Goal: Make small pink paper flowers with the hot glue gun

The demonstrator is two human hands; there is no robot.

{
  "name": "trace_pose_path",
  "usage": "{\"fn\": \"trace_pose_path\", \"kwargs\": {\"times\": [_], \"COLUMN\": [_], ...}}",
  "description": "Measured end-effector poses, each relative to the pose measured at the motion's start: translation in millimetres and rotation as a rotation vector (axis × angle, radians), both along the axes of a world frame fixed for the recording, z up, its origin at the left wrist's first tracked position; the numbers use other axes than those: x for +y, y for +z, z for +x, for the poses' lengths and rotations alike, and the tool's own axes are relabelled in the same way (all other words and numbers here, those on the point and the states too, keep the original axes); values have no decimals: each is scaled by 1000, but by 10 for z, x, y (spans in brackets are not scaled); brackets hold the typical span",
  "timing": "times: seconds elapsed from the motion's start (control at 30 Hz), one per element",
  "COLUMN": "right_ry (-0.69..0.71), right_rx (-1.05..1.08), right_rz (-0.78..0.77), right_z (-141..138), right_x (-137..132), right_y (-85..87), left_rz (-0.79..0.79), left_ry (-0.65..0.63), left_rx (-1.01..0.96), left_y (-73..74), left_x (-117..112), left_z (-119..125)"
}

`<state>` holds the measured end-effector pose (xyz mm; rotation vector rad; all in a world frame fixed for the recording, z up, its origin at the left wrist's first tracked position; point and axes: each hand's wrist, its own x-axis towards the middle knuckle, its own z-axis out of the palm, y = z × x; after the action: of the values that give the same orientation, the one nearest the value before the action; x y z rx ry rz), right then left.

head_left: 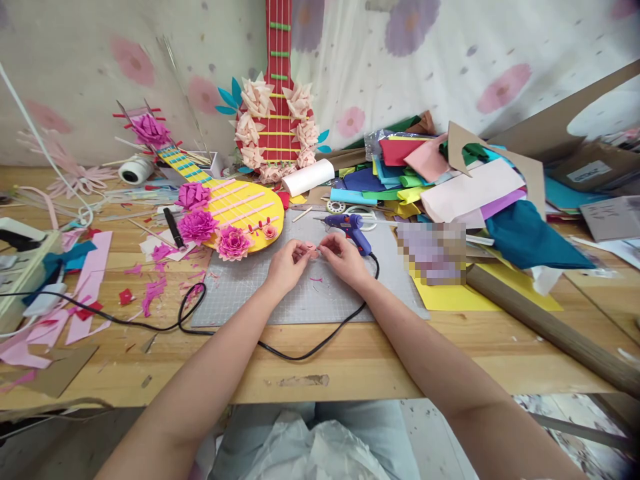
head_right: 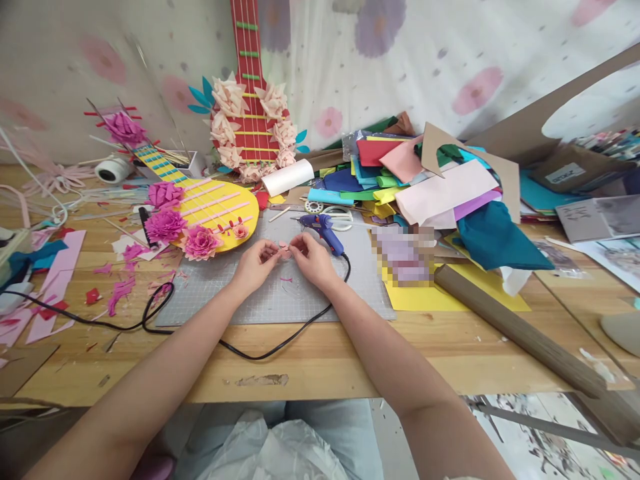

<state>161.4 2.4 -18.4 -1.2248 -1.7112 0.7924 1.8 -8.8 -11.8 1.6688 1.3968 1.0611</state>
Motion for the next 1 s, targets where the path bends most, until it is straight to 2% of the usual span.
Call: {"fn": "trace_pose_path", "kwargs": {"times": [0.2,0.33,0.57,0.77,1.0], "right_ry": [59,36,16,38,-1], "right_rx": [70,81,19,36,43], "right_rz": [-64,-126,-132,-121,-143], "right_z": [-62,-91,-94,-104,-120], "right_x": [45,92,100,100,87], "right_y": [-68,-99,-95,-98,-54], "left_rz": [-20,-27,-7,-33,-62], "left_ry": [-5,-14,57,88,83], "left_rx": [-78,-85,-177,-169,-183], "left_y": [-32,-71,-173,-138,-80], "left_x": [26,42,112,97,71], "left_z": [11,6,3,10,34]}}
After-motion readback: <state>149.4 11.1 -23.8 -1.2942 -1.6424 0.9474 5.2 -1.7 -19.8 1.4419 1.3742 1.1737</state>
